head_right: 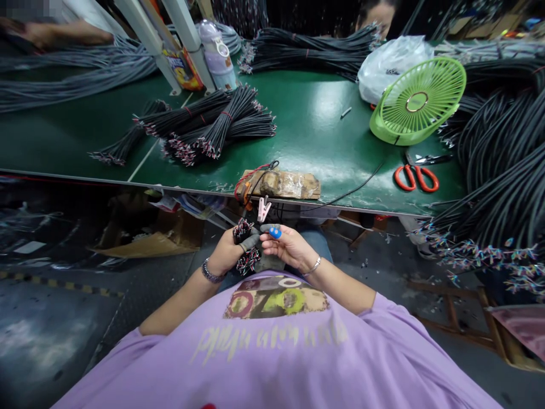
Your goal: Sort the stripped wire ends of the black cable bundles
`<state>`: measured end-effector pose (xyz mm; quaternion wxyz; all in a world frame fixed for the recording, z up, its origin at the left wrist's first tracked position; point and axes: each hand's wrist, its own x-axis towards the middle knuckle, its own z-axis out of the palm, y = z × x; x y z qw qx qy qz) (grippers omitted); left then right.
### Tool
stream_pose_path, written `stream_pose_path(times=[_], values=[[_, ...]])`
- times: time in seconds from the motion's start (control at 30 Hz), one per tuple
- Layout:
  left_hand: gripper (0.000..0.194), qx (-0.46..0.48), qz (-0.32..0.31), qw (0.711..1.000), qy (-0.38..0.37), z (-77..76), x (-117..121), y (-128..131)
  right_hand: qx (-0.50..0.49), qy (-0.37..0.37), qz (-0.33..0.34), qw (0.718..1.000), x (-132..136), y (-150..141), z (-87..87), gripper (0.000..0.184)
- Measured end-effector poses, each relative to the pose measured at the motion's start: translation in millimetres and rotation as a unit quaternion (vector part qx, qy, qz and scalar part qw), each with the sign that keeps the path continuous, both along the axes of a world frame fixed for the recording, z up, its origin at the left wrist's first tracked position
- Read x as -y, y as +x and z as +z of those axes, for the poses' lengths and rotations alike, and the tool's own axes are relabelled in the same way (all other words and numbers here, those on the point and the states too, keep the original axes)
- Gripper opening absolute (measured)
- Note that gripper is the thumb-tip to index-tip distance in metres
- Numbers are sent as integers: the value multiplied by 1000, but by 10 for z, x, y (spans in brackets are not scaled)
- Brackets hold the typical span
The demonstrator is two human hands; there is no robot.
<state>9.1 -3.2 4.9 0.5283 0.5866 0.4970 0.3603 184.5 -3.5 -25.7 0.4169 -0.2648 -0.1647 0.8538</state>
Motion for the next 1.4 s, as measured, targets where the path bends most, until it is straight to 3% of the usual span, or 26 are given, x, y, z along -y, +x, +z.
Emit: stream_pose_path(times=[0.43,1.4], values=[[21,-1,7,1000,1,-27,-11,2,11,-7,-16,1000,5,-24,0,28],[20,15,24,1000,6,-36,1,0,89,59,-47,993,44,-53,12,25]])
